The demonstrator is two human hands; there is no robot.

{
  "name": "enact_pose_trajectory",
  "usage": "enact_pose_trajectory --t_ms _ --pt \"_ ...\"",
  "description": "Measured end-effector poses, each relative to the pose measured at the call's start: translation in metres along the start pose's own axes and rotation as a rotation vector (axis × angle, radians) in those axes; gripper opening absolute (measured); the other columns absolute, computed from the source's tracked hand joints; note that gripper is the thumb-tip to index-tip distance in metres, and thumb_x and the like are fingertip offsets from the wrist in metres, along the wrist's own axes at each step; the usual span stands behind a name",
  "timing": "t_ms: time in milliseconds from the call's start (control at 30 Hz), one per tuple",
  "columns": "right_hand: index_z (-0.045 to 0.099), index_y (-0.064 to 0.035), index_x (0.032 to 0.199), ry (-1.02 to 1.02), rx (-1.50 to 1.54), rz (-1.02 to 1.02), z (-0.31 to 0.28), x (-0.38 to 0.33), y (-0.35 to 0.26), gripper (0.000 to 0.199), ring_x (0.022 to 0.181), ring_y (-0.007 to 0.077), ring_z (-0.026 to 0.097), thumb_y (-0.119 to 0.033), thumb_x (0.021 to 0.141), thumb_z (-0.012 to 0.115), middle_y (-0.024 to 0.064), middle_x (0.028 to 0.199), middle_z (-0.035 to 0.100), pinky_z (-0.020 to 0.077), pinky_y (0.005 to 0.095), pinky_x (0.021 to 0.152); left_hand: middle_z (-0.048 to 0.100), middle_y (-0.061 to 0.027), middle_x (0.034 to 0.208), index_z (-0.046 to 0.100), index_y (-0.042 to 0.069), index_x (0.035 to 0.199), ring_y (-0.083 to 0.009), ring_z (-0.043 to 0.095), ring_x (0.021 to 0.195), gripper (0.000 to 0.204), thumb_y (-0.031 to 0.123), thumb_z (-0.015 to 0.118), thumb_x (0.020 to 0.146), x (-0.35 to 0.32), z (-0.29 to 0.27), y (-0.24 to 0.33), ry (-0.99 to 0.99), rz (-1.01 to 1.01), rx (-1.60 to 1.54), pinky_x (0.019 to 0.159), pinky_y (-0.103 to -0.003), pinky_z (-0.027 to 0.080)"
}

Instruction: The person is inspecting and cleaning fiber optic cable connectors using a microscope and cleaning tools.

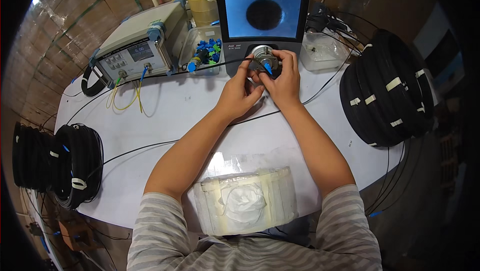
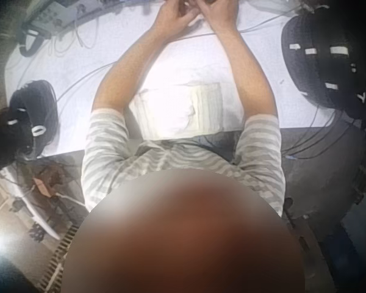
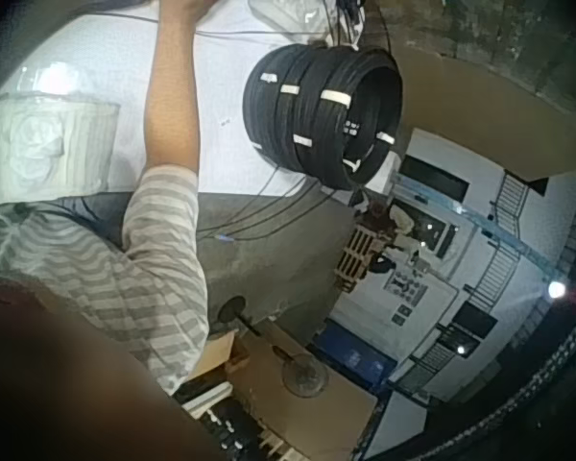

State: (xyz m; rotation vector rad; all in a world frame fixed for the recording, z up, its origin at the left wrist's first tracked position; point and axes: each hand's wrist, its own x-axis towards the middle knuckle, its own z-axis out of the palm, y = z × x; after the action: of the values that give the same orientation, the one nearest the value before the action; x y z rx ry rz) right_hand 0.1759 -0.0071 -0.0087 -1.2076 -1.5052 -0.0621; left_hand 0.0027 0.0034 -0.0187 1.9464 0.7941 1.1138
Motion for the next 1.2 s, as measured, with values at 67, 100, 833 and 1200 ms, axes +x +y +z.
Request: enact_pose_trajectory --t_ms 67,100,833,1200 --pt "0.059 -0.0048 0.128 0.01 -0.002 -0.016 0.0014 -0.0008 0.0006 0.06 0.11 0.0359 0.066 -0.011 0.074 0.086 0.0153 0.126 0.059 0.0558 0.0425 0.092 0.064 -0.0055 0.104 0.028 0.006 0.167 -0.0134 0.064 0.072 0.09 0.013 0.076 0.091 0.0005 -0.0002 -0.0009 0.008 0.002 -0.005 0.068 -0.028 0.053" --pt "0.058 -0.0043 0.128 0.021 -0.005 -0.031 0.0023 -0.0012 0.0007 0.06 0.11 0.0359 0.066 -0.011 0.075 0.086 0.0154 0.126 0.059 0.0556 0.0422 0.092 0.064 -0.0056 0.104 0.029 0.006 0.166 -0.0134 0.064 0.072 0.089 0.012 0.076 0.091 0.0004 -0.0004 -0.0012 0.013 0.004 -0.011 0.068 -0.028 0.053" --pt "0.057 -0.0016 0.128 -0.015 0.0 -0.026 -0.0006 -0.0034 0.0034 0.059 0.112 0.0336 0.065 -0.01 0.077 0.087 0.0169 0.129 0.057 0.0556 0.0402 0.093 0.064 -0.0051 0.11 0.028 0.001 0.165 -0.0081 0.06 0.078 0.087 0.007 0.076 0.092 0.001 -0.0011 0.0036 -0.012 -0.072 -0.041 0.071 -0.023 0.051" --pt "0.056 -0.0003 0.123 0.003 0.012 -0.025 0.0012 -0.002 -0.0013 0.058 0.114 0.0352 0.064 -0.009 0.076 0.089 0.0179 0.128 0.058 0.0548 0.0414 0.094 0.064 -0.0046 0.111 0.032 0.001 0.162 -0.0083 0.06 0.078 0.083 0.008 0.077 0.092 0.0009 -0.0029 0.0017 0.01 -0.054 -0.016 0.069 -0.024 0.05"
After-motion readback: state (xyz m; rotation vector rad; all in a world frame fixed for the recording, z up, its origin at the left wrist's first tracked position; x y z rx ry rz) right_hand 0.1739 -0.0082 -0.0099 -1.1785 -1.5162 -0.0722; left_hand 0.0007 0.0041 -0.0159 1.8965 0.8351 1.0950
